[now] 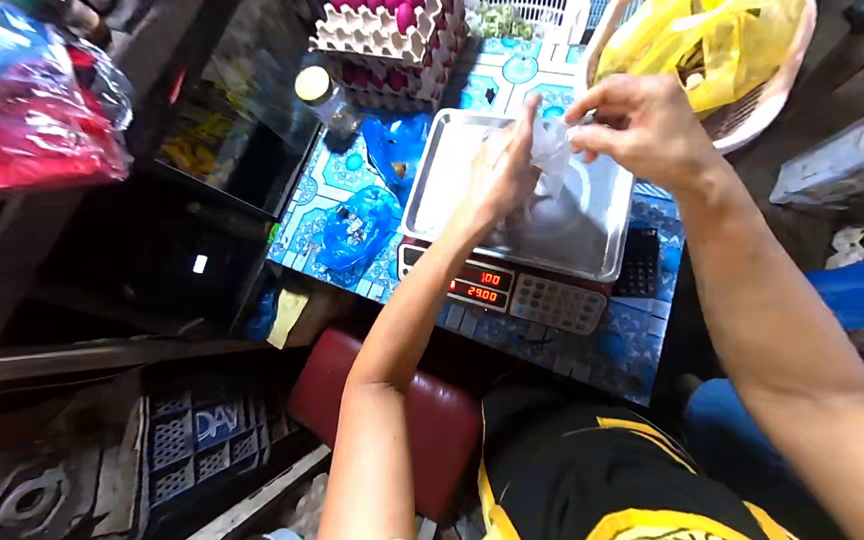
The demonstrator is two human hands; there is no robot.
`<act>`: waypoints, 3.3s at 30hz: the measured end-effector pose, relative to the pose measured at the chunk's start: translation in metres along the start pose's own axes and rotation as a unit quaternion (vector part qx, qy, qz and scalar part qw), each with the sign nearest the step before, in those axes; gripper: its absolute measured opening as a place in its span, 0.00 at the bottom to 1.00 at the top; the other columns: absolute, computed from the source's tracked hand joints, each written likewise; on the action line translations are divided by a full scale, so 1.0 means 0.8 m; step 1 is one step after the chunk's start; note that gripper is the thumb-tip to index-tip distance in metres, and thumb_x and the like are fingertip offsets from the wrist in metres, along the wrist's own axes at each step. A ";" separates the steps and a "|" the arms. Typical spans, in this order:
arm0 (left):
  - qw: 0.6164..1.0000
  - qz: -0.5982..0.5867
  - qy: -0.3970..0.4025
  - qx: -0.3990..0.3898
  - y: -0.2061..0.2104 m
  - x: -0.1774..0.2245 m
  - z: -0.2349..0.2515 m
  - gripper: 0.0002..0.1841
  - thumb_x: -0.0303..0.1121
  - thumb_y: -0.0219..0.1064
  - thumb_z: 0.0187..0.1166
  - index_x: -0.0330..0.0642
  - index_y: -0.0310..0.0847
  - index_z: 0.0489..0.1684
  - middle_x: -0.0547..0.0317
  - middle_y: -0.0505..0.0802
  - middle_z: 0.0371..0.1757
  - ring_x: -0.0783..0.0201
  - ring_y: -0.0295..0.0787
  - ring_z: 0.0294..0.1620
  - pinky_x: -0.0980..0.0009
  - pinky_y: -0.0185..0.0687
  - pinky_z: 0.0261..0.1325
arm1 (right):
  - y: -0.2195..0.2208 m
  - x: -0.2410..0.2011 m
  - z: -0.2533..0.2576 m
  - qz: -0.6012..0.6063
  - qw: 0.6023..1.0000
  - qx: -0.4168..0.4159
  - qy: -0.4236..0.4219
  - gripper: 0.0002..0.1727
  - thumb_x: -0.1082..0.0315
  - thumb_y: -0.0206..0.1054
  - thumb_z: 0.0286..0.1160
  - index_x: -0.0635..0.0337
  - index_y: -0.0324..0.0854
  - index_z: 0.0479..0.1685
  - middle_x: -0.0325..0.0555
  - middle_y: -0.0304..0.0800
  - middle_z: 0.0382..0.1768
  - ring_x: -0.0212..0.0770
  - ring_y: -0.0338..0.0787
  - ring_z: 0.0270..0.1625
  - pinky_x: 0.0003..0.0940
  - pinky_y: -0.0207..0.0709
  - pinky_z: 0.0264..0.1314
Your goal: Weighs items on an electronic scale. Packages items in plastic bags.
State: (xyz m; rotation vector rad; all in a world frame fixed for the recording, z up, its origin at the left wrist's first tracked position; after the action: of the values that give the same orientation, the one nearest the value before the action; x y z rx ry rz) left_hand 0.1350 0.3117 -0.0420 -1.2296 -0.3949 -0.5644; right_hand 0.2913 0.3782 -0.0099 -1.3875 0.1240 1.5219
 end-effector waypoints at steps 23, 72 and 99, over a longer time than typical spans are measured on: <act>0.996 -0.089 0.014 -0.020 0.066 0.126 0.258 0.11 0.23 0.65 0.79 0.28 0.84 0.54 0.42 0.93 0.51 0.56 0.94 0.44 0.59 0.91 0.50 | -0.216 0.145 -0.034 0.247 0.933 0.249 0.082 0.19 0.63 0.47 0.87 0.61 0.85 0.46 0.42 0.94 0.45 0.35 0.92 0.47 0.36 0.87 0.52; 0.895 -0.373 -0.172 0.171 0.065 0.023 0.406 0.09 0.25 0.60 0.80 0.37 0.87 0.33 0.70 0.77 0.13 0.78 0.62 0.09 0.81 0.60 0.13 | -0.319 0.450 0.092 0.026 0.920 0.099 0.379 0.35 0.88 0.66 0.63 0.66 0.73 0.78 0.75 0.82 0.65 0.68 0.84 0.64 0.66 0.75 0.66; 0.986 -0.059 -0.151 0.031 0.055 0.073 0.213 0.28 0.45 0.68 0.78 0.41 0.75 0.75 0.40 0.76 0.79 0.52 0.77 0.75 0.53 0.75 0.74 | -0.040 0.427 -0.440 0.039 0.699 0.031 0.713 0.25 0.64 0.52 0.92 0.76 0.70 0.77 0.73 0.72 0.79 0.65 0.72 0.83 0.60 0.65 0.83</act>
State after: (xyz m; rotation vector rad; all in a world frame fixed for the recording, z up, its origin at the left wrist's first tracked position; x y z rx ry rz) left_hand 0.2106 0.4730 0.0079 -1.2398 -0.7396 -0.4615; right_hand 0.6188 0.3635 -0.3763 -2.2057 1.1706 0.1307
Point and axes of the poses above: each hand's wrist, its own z-axis towards the middle knuckle, its own y-axis out of the palm, x = y × z, the point moved 5 cm from there along z, towards the middle knuckle
